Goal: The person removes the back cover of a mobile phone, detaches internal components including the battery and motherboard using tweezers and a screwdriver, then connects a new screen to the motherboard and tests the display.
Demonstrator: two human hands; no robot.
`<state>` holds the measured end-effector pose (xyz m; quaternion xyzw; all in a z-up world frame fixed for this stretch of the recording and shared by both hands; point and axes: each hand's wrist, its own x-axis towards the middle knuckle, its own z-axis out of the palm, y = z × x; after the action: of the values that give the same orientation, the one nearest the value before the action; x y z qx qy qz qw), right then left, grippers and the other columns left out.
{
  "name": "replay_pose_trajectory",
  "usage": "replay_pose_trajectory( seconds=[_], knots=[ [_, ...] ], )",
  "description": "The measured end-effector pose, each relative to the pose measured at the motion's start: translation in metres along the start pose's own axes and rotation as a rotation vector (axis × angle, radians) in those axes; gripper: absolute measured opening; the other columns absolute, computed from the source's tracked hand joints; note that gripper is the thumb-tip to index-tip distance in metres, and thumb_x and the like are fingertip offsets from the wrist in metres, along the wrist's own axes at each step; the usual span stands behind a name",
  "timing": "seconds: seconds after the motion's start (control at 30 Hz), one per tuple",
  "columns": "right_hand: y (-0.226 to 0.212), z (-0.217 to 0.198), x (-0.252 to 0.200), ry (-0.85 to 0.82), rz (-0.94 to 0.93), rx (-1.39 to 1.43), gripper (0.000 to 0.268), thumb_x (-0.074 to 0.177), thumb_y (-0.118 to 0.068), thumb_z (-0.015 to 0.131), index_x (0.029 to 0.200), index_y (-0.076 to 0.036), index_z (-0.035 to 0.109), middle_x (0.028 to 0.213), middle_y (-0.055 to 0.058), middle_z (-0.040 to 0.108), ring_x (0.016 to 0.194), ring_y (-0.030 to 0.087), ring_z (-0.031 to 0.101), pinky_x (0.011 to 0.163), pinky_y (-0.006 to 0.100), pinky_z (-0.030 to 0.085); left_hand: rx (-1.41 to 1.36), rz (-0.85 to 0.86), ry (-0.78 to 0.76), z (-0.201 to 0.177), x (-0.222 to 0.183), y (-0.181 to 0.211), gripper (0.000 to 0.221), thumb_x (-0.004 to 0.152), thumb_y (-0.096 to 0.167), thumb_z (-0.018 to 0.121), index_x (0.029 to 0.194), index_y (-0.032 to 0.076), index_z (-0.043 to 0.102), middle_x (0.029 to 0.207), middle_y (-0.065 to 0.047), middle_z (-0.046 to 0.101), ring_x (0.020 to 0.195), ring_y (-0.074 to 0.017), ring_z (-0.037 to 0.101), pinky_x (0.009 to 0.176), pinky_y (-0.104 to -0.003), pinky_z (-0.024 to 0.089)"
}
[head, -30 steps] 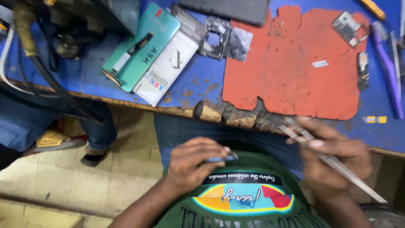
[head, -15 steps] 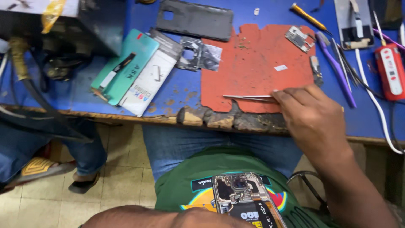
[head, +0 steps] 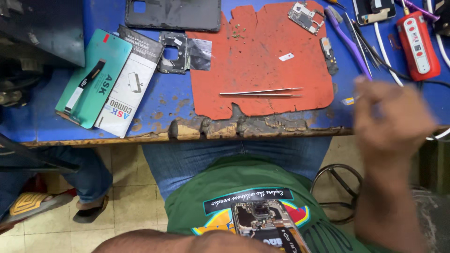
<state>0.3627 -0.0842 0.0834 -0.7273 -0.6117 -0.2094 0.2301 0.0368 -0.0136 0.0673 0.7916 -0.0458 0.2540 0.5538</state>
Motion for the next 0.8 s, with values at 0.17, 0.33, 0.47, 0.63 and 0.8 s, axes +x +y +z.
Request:
replay_pose_trajectory(
  seconds=[0.17, 0.33, 0.47, 0.63, 0.8],
  knots=[
    [0.067, 0.018, 0.032, -0.057, 0.073, 0.168, 0.028, 0.096, 0.011, 0.063, 0.120, 0.004, 0.075, 0.105, 0.017, 0.072, 0.091, 0.026, 0.072, 0.088, 0.033, 0.057, -0.293, -0.250, 0.333, -0.005, 0.008, -0.006, 0.017, 0.103, 0.015, 0.070, 0.110, 0.001, 0.063, 0.111, -0.024, 0.072, 0.104, -0.0357, 0.075, 0.093, -0.048, 0.064],
    [0.080, 0.043, 0.062, -0.094, -0.111, 0.015, 0.007, 0.091, 0.002, 0.077, 0.099, 0.002, 0.076, 0.087, 0.019, 0.070, 0.082, 0.033, 0.069, 0.076, 0.038, 0.055, -1.322, -0.375, 0.821, -0.009, 0.019, -0.029, 0.022, 0.106, 0.019, 0.064, 0.117, 0.006, 0.051, 0.116, -0.029, 0.066, 0.111, -0.0405, 0.068, 0.097, -0.061, 0.058],
    [0.081, 0.058, 0.061, -0.134, -0.093, 0.016, 0.009, 0.093, -0.002, 0.083, 0.096, 0.004, 0.077, 0.084, 0.020, 0.070, 0.079, 0.035, 0.069, 0.073, 0.040, 0.055, -1.348, -0.444, 0.828, -0.005, 0.016, -0.025, 0.028, 0.103, 0.022, 0.061, 0.119, 0.007, 0.044, 0.127, -0.032, 0.062, 0.118, -0.0437, 0.065, 0.098, -0.062, 0.056],
    [0.108, 0.076, 0.049, -0.204, 0.047, 0.129, 0.009, 0.097, -0.001, 0.074, 0.102, 0.007, 0.075, 0.089, 0.020, 0.071, 0.080, 0.029, 0.070, 0.076, 0.037, 0.057, -1.141, -0.480, 0.730, -0.009, 0.022, -0.017, 0.027, 0.103, 0.011, 0.062, 0.119, 0.008, 0.041, 0.127, -0.032, 0.062, 0.118, -0.0392, 0.066, 0.100, -0.057, 0.057],
    [0.118, 0.086, 0.047, -0.192, 0.375, 0.360, 0.015, 0.110, -0.013, 0.075, 0.109, 0.002, 0.073, 0.099, 0.017, 0.072, 0.086, 0.028, 0.070, 0.077, 0.037, 0.055, -0.687, -0.463, 0.573, -0.019, 0.024, 0.001, 0.020, 0.105, 0.000, 0.057, 0.118, 0.006, 0.042, 0.132, -0.029, 0.064, 0.122, -0.0328, 0.067, 0.108, -0.045, 0.056]
  ],
)
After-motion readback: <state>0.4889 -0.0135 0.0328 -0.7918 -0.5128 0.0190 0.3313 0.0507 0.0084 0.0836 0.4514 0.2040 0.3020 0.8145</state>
